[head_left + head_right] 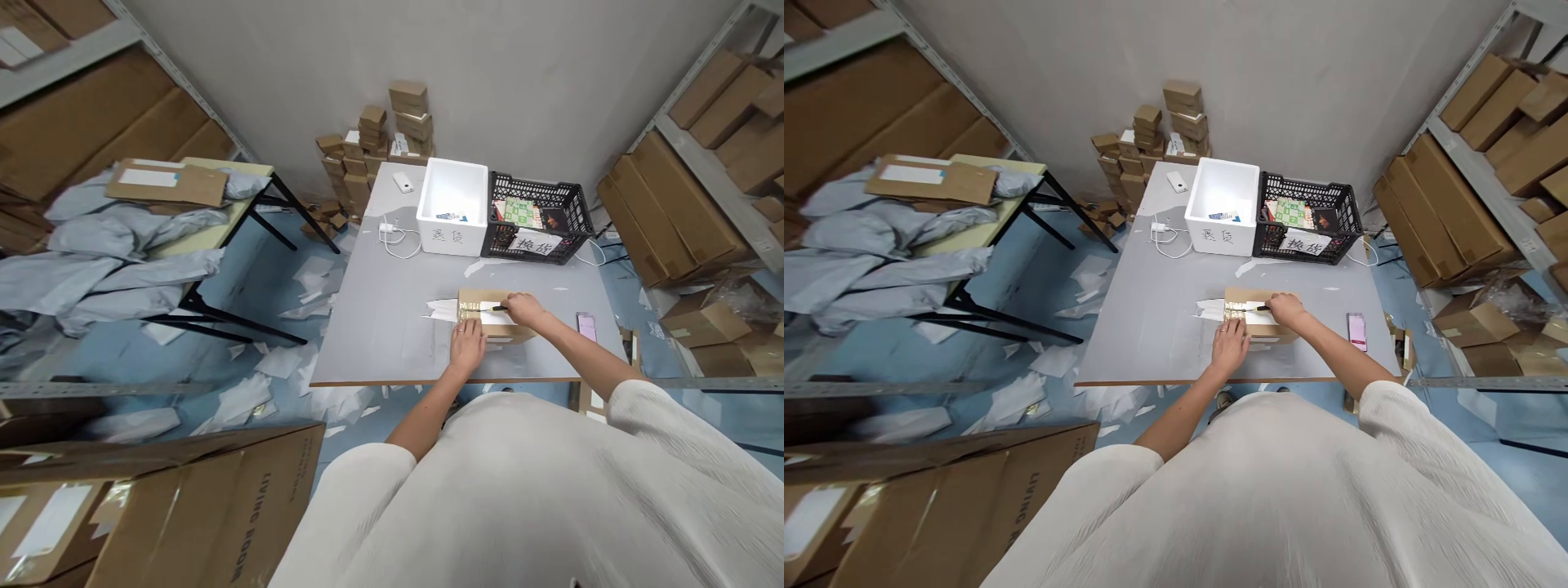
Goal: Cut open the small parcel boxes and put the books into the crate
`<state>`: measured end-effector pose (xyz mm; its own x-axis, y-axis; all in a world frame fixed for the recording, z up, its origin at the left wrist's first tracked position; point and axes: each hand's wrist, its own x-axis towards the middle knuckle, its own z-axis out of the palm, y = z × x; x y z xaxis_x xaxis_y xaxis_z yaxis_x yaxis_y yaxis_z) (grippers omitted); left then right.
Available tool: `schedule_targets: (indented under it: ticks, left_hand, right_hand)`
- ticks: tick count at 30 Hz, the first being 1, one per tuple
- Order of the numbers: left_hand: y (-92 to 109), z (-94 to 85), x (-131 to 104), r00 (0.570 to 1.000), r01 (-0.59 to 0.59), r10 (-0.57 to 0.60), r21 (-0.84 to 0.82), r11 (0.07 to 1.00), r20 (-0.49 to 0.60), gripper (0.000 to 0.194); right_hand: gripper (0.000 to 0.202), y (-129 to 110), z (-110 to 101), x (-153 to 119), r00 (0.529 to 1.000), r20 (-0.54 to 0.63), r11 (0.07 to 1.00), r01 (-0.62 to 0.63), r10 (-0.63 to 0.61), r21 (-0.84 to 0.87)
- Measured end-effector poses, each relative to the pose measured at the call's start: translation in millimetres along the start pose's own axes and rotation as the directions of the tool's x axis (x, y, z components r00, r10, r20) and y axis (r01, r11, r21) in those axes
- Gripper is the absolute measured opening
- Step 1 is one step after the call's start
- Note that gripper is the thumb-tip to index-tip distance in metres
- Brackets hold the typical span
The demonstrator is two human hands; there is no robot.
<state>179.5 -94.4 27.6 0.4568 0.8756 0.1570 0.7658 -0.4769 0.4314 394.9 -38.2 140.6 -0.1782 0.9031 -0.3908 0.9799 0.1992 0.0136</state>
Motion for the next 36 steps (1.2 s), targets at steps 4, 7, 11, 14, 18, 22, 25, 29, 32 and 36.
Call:
schedule_targets:
  ticks: [4, 7, 11, 14, 18, 22, 25, 29, 32, 36]
  left_hand:
    - [0.9, -2.0, 8.5, 0.998, 0.049, -0.049, 0.016, 0.999, 0.028, 0.054]
    - [0.3, -2.0, 11.1, 0.997, 0.066, -0.068, 0.030, 0.997, 0.047, 0.053]
    - [-0.7, -2.7, 10.8, 0.995, 0.069, -0.073, 0.063, 0.996, 0.061, 0.049]
    - [-2.2, -3.2, 11.0, 0.994, 0.077, -0.083, 0.075, 0.994, 0.074, 0.049]
    - [-5.6, -4.4, 10.9, 0.991, 0.099, -0.107, 0.088, 0.991, 0.085, 0.050]
    - [-5.5, -6.1, 11.2, 0.988, 0.116, -0.127, 0.112, 0.987, 0.092, 0.048]
    - [3.9, -4.0, 18.1, 0.989, 0.098, -0.110, 0.122, 0.988, 0.096, 0.046]
    - [30.4, 5.3, 40.6, 0.981, -0.050, 0.036, 0.067, 0.996, 0.192, 0.048]
    - [50.3, 12.4, 62.0, 0.961, -0.130, 0.113, 0.052, 0.990, 0.254, 0.054]
    - [65.7, 16.0, 87.5, 0.941, -0.158, 0.129, 0.069, 0.985, 0.314, 0.060]
  right_hand:
    - [0.033, 15.3, 6.0, -4.4, 1.000, -0.016, 1.000, -0.014, 0.014, -0.003]
    - [0.031, 32.5, 13.7, -8.7, 0.999, 0.007, 0.999, -0.045, 0.045, 0.018]
    - [0.030, 64.1, 25.0, -19.3, 0.996, 0.020, 0.992, -0.094, 0.092, 0.082]
    - [0.027, 95.5, 31.7, -32.2, 0.990, 0.024, 0.984, -0.140, 0.138, 0.112]
    - [0.023, 139.9, 42.3, -58.9, 0.986, 0.007, 0.971, -0.168, 0.170, 0.171]
    - [0.024, 169.2, 61.9, -91.5, 0.972, -0.024, 0.944, -0.222, 0.235, 0.244]
    - [0.027, 174.6, 81.9, -111.2, 0.958, -0.001, 0.898, -0.270, 0.288, 0.348]
    - [0.030, 163.4, 106.5, -124.4, 0.957, -0.004, 0.824, -0.247, 0.289, 0.510]
    - [0.030, 152.0, 117.9, -126.7, 0.959, -0.033, 0.773, -0.207, 0.282, 0.600]
    - [0.031, 143.5, 125.7, -124.2, 0.955, -0.071, 0.715, -0.165, 0.288, 0.679]
